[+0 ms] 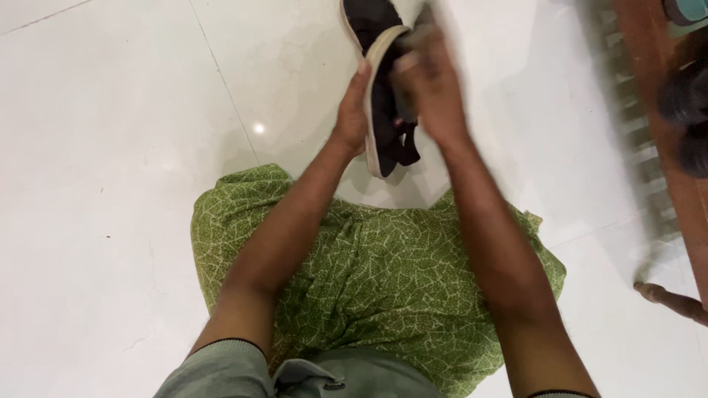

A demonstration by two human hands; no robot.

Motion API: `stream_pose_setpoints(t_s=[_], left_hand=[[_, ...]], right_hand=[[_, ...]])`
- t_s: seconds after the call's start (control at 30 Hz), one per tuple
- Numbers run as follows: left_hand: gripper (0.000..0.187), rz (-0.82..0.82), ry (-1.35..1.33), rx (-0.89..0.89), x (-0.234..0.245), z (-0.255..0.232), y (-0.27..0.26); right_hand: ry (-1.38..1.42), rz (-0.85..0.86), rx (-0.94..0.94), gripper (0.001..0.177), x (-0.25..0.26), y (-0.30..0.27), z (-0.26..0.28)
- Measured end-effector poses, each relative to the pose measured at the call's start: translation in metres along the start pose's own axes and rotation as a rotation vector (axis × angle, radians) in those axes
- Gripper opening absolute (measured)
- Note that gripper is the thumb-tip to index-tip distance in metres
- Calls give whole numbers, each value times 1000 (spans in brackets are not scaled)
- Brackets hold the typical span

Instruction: The person sits on a green cloth on a tiled floor and wipes a pair of black slip-on shoes with a cloth, then switches to a pair of white sneakers and continues wiping them with the same cloth.

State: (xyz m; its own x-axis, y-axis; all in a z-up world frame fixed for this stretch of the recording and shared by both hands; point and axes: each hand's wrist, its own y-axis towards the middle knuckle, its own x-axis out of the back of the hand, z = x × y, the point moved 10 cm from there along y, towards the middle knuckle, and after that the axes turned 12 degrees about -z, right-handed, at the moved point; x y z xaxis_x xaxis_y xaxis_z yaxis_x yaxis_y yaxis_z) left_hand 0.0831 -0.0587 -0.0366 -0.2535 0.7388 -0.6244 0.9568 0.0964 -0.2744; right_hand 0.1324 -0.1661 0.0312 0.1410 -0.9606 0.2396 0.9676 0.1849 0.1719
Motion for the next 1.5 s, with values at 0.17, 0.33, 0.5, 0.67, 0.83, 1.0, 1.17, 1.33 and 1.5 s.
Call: stream_pose_setpoints(t_s=[0.17, 0.33, 0.5, 0.67, 0.83, 1.0, 1.17, 1.33, 1.5], left_hand=[[74, -201, -116, -38, 47, -8, 16], [72, 88, -320, -18, 25, -32, 11], [74, 91, -394, 127, -6, -29, -1], [76, 121, -294, 108, -17, -22, -2], [70, 157, -264, -142, 5, -34, 1], [76, -52, -446, -142, 38, -65, 19], [74, 32, -406, -124, 29, -57, 17], [71, -7, -241, -152, 26, -3, 19], [61, 212, -605, -174, 67, -23, 39]], right_hand=[[-580, 121, 618, 62, -72, -41, 53], [-411, 335, -38, 34, -49, -25, 0], [60, -164, 125, 42, 42, -1, 18], [-440, 51, 688, 67, -8, -6, 95], [-688, 47, 616, 65, -34, -11, 69], [-500, 112, -179, 35, 21, 3, -45], [411, -235, -54, 41, 50, 14, -12], [-311, 161, 454, 43, -63, -21, 49], [-635, 179, 622, 32, -92, -67, 72]])
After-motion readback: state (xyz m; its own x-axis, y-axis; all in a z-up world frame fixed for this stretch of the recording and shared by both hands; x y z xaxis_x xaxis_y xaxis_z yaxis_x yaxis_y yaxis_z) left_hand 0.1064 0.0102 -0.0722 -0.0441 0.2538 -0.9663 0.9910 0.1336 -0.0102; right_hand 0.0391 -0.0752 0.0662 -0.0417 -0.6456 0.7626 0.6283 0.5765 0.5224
